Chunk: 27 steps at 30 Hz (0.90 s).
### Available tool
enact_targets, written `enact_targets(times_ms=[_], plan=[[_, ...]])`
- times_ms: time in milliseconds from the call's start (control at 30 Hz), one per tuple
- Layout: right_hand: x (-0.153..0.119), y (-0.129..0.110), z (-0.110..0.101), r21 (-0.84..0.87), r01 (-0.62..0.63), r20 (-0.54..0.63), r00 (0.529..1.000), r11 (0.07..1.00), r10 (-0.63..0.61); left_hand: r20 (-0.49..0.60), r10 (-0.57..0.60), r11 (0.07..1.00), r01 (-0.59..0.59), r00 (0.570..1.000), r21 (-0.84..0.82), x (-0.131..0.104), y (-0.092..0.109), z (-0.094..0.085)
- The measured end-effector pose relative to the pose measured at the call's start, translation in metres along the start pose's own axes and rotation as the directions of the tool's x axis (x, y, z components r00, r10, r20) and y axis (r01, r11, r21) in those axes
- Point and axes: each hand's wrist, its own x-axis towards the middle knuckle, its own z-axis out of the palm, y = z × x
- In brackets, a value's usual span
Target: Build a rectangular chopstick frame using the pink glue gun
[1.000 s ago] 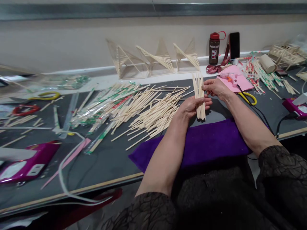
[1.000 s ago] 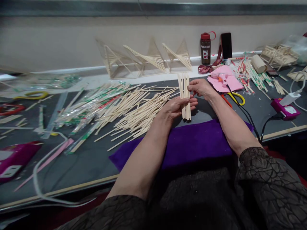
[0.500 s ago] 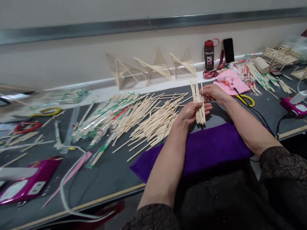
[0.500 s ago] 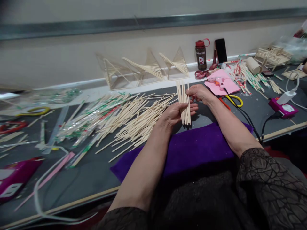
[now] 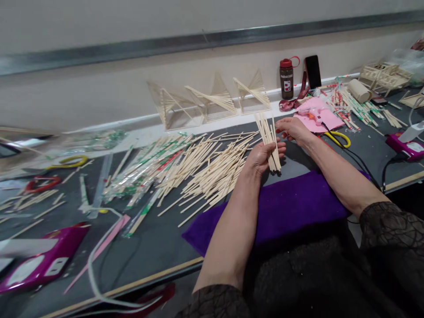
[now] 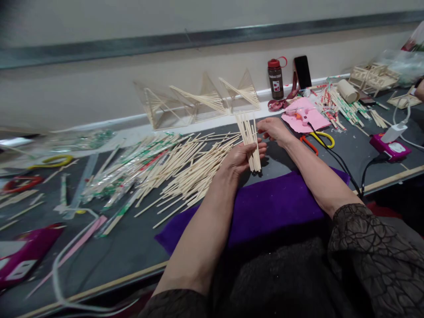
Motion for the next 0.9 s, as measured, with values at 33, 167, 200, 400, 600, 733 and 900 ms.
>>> enact_targets(times_ms=[33,167,200,400,600,733,900], plan=[[0.001,0.002,0.001,-0.016,0.007,-0.022,1.000,1.000,-0.007,-0.014,0.004,1.000,-0.004,1.000,-0.012,0.001,0.000,0.000],[0.004,0.009,0.007,-0.103,0.088,-0.086,0.992,0.991,-0.097,-0.052,0.008,1.000,-0.010,0.999,-0.025,0.002,0.000,0.000],[0.005,0.011,0.009,-0.131,0.135,-0.109,0.983,0.982,-0.150,-0.059,0.013,1.000,-0.014,0.998,-0.022,0.002,0.000,0.001],[0.003,0.015,0.014,-0.480,0.315,-0.086,0.912,0.819,-0.401,-0.053,0.081,0.996,-0.079,0.995,0.030,0.002,-0.004,0.003],[-0.005,0.011,0.018,-0.635,0.285,-0.026,0.921,0.718,-0.389,-0.093,0.149,0.987,-0.142,0.984,0.075,0.004,-0.007,0.006],[-0.002,0.010,0.016,-0.391,0.250,-0.068,0.952,0.885,-0.299,-0.027,0.101,0.987,-0.097,0.995,0.126,0.002,-0.006,0.003],[0.008,-0.002,-0.006,-0.059,0.283,-0.255,0.923,0.957,-0.288,0.021,0.036,0.988,-0.039,0.999,0.152,0.002,-0.007,0.001]])
